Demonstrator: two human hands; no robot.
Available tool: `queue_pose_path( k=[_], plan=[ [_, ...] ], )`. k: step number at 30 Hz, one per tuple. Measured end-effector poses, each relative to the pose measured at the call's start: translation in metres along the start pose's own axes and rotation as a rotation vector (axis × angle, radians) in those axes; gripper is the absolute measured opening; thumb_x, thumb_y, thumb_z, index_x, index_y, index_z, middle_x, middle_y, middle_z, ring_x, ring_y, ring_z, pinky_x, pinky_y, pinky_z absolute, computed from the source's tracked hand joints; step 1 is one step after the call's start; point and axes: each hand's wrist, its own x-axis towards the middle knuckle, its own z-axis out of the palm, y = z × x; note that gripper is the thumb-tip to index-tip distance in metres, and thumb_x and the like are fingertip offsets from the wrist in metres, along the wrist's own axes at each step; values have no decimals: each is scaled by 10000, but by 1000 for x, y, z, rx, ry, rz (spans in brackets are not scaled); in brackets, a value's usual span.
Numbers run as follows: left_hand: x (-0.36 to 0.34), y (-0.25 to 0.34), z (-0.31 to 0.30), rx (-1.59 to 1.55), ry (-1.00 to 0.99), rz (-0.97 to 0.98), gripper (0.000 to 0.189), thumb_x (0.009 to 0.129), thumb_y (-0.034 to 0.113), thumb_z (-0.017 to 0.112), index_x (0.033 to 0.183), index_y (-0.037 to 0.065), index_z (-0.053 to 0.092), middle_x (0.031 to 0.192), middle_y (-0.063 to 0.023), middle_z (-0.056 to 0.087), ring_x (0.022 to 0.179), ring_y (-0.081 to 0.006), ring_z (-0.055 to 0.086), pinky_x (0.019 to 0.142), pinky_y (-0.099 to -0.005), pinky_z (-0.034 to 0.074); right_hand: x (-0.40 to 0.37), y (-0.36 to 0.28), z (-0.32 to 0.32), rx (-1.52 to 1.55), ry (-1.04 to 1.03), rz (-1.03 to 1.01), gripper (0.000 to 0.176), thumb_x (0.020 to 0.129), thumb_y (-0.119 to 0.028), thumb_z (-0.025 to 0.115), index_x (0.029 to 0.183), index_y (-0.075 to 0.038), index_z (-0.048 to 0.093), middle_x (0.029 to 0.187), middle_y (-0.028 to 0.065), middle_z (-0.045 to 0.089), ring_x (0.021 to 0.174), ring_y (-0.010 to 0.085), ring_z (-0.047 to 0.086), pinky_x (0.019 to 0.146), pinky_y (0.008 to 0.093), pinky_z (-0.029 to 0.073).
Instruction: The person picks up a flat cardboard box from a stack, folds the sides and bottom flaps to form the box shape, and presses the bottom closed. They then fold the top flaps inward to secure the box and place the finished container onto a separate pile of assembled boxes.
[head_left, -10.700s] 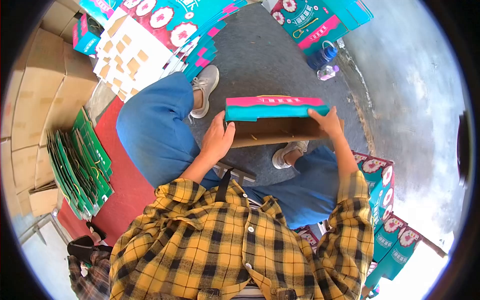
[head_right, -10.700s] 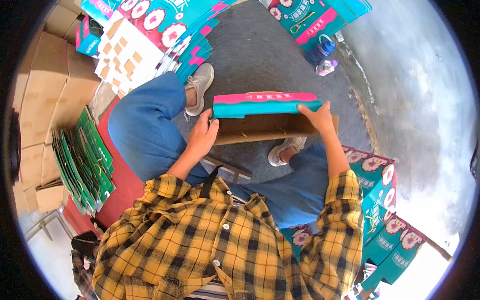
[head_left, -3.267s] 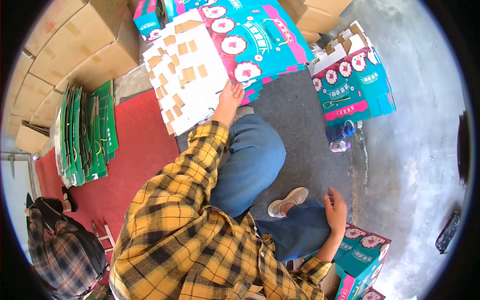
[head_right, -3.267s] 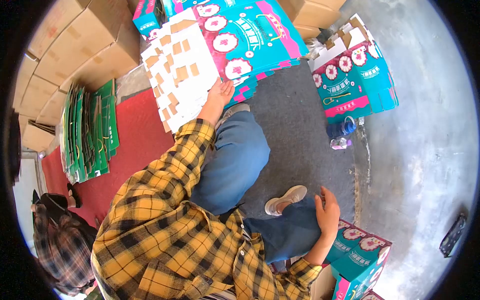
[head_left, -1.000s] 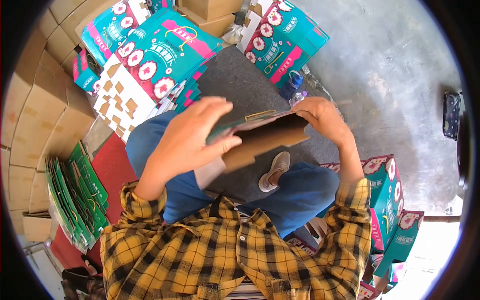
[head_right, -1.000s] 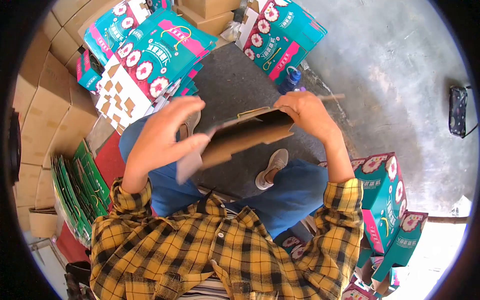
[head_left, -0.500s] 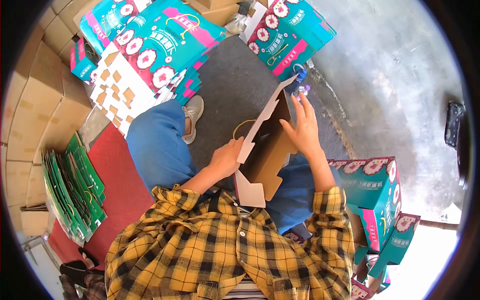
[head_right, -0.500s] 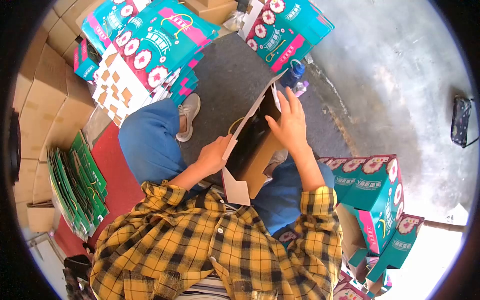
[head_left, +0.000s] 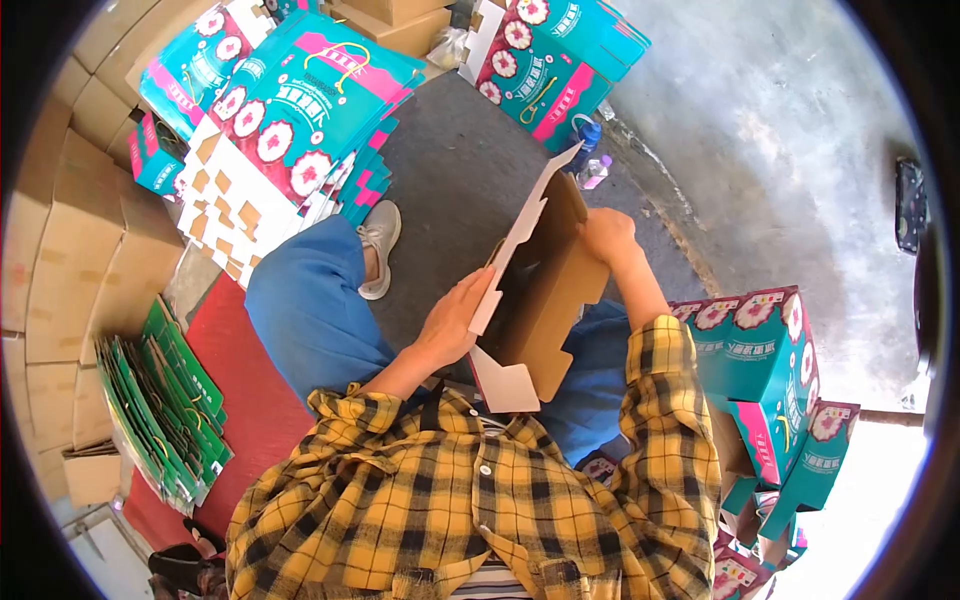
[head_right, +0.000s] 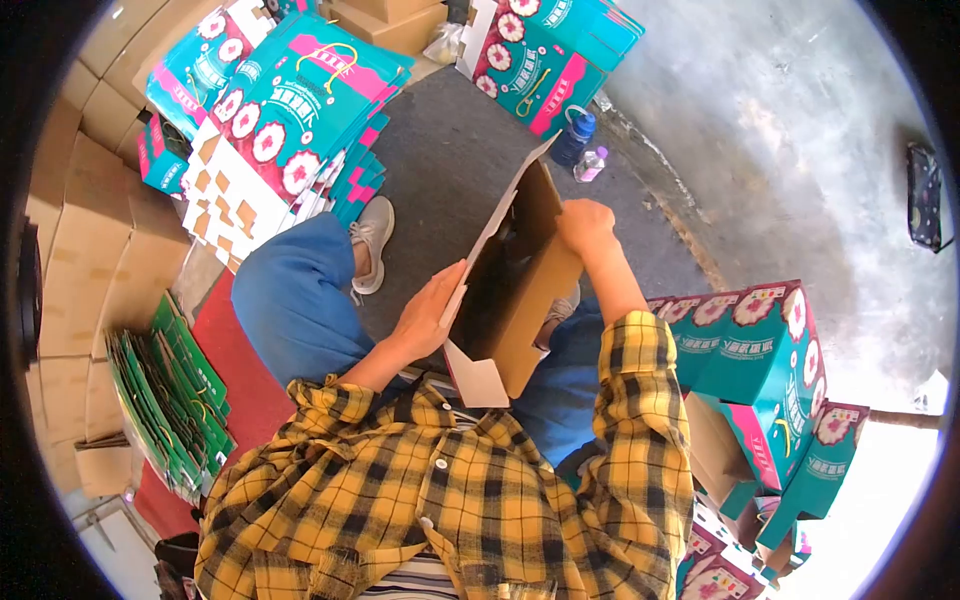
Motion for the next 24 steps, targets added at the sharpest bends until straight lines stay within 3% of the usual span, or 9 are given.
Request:
queue_pose_path(
  k=[4, 6, 7, 8, 10, 12, 17, 20, 24],
  plan=[
    [-12, -5, -16, 135, -35, 100, 529, 907, 125, 515, 1412, 91, 362, 1388, -213, 402, 1218, -375, 456, 1012, -434, 378, 9, 34, 7, 190, 54, 128, 360, 853, -363, 575, 885, -27, 700, 903, 168, 693, 851, 302, 683, 753, 410, 536],
    [-18, -5, -23, 103, -51, 129, 570, 871, 77, 553, 1411, 98, 370, 1398, -214, 389, 1221, -383, 448, 1013, -444, 373, 22, 63, 17, 621, -136, 176, 386, 848, -374, 596, 893, -1, 683, 842, 160, 693, 787, 250, 699, 698, 379, 542],
    [-22, -5, -28, 124, -60, 188, 608, 832, 38, 574, 1404, 104, 381, 1407, -210, 380, 1227, -386, 442, 1014, -446, 372, 27, 72, 18, 709, -132, 202, 376, 853, -364, 624, 887, 7, 676, 772, 101, 677, 684, 179, 681, 620, 321, 533],
    [-25, -2, -32, 146, -71, 244, 648, 793, -2, 596, 1398, 109, 392, 1415, -205, 370, 1233, -389, 435, 1016, -448, 371, 33, 80, 21, 712, -134, 195, 376, 853, -364, 624, 887, 7, 676, 772, 101, 677, 684, 179, 681, 620, 321, 533],
    [-32, 6, -40, 172, -84, 241, 666, 755, -24, 606, 1380, 110, 420, 1420, -191, 369, 1245, -387, 422, 1019, -453, 368, 41, 81, 22, 988, 33, 74, 333, 865, -331, 641, 845, 0, 675, 723, 46, 645, 619, 128, 629, 553, 270, 501],
    [-34, 12, -48, 307, -157, 266, 636, 783, 43, 643, 1376, 101, 420, 1413, -220, 361, 1256, -392, 417, 1016, -466, 370, 51, 74, 24, 1024, 122, 58, 336, 868, -329, 648, 806, 1, 664, 701, 21, 622, 595, 109, 590, 528, 253, 477],
    [-26, 11, -56, 432, -170, 245, 649, 745, 43, 648, 1358, 133, 453, 1411, -207, 367, 1279, -381, 392, 1024, -468, 353, 71, 61, 35, 1065, 144, 71, 329, 860, -321, 659, 781, -2, 654, 672, 30, 621, 615, 103, 590, 558, 263, 470],
    [-18, 5, -57, 542, -228, 241, 669, 738, 88, 674, 1366, 150, 452, 1411, -195, 370, 1293, -376, 375, 1028, -476, 337, 74, 52, 35, 876, 218, 34, 316, 854, -313, 662, 743, -18, 655, 648, 23, 615, 588, 99, 583, 565, 267, 466],
    [-3, 4, -67, 588, -282, 274, 727, 713, 186, 722, 1383, 173, 440, 1427, -168, 363, 1311, -354, 363, 1032, -478, 324, 77, 44, 35, 956, 215, 11, 309, 854, -307, 659, 710, -33, 653, 629, 17, 614, 576, 95, 583, 554, 267, 460]
  ],
)
